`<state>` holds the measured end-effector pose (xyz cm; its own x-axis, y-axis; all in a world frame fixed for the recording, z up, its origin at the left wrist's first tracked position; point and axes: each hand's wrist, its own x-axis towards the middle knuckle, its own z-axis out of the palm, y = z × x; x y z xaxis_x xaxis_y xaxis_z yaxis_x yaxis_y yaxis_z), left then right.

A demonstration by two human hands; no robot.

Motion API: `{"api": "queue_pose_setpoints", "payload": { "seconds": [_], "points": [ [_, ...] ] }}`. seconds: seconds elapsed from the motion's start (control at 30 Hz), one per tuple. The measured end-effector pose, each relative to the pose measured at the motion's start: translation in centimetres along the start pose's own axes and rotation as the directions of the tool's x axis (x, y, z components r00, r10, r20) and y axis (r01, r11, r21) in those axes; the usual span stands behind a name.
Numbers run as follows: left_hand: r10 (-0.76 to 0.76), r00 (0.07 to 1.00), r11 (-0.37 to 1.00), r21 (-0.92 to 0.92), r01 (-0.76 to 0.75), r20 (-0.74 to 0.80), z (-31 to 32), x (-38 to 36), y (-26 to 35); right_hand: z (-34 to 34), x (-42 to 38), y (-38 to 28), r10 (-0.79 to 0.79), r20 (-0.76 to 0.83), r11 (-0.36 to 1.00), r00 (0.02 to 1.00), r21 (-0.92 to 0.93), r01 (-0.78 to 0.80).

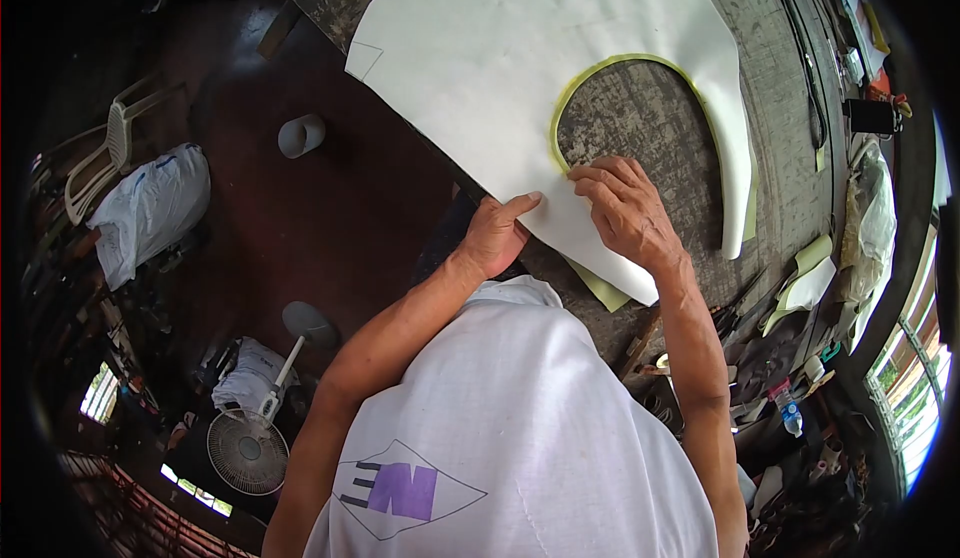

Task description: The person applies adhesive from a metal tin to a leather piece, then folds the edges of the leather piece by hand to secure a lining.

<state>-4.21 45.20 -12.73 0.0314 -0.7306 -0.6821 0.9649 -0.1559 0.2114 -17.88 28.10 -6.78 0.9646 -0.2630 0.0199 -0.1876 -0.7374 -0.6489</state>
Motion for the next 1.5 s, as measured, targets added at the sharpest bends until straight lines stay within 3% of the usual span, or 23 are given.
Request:
{"api": "queue_pose_setpoints", "payload": {
  "seconds": [0.13,0.23,0.43,0.63,0.73,0.8,0.87,0.97,1.07,1.2,1.33,1.5],
  "points": [
    [0.026,1.000,1.000,0.007,-0.026,0.015,0.0,-0.1,0.0,-0.4,0.3,0.2,0.082,0.040,0.997,0.996,0.012,-0.082],
    [0.054,0.998,0.999,-0.006,-0.054,-0.008,1.0,-0.3,0.2,0.3,2.0,0.1,0.048,-0.005,0.996,0.999,-0.068,-0.048],
    [0.053,0.998,0.998,-0.027,-0.054,-0.030,1.1,-0.3,0.3,-0.2,1.7,-0.6,-0.052,0.122,0.961,0.991,-0.263,0.082],
    [-0.001,1.000,1.000,0.029,0.001,-0.022,-0.7,-0.2,-0.2,-2.7,-0.1,-2.0,-0.045,0.132,0.979,0.990,-0.191,0.070],
    [-0.008,1.000,0.998,0.054,0.008,0.016,-0.9,0.1,0.4,-3.4,-3.5,-3.0,0.173,0.013,0.985,0.985,-0.032,-0.172],
    [-0.016,0.999,0.994,0.105,0.012,0.034,-1.3,0.0,1.3,-2.8,-6.3,-3.8,0.275,-0.159,0.959,0.948,-0.030,-0.283],
    [0.005,0.999,0.986,0.163,-0.013,0.050,-1.3,-0.2,3.0,-1.1,-9.3,-5.7,0.469,-0.203,0.878,0.860,-0.001,-0.479],
    [0.105,0.994,0.963,0.245,-0.107,0.022,-1.3,-0.1,6.4,3.7,-12.8,-8.2,0.630,-0.262,0.767,0.731,0.065,-0.638],
    [0.261,0.965,0.943,0.221,-0.250,-0.024,-2.5,1.6,11.1,8.1,-14.0,-9.4,0.605,-0.356,0.750,0.712,-0.047,-0.660],
    [0.430,0.902,0.864,0.307,-0.398,-0.041,-2.0,3.3,18.2,11.4,-13.5,-8.7,0.555,-0.539,0.743,0.633,-0.020,-0.669],
    [0.486,0.871,0.768,0.510,-0.388,-0.071,1.8,4.4,21.8,10.5,-11.4,-9.3,0.539,-0.576,0.707,0.615,-0.088,-0.702],
    [0.430,0.890,0.680,0.594,-0.430,0.153,8.2,4.0,23.6,12.0,-11.9,-7.2,0.458,-0.633,0.673,0.624,-0.212,-0.708]
  ]
}}
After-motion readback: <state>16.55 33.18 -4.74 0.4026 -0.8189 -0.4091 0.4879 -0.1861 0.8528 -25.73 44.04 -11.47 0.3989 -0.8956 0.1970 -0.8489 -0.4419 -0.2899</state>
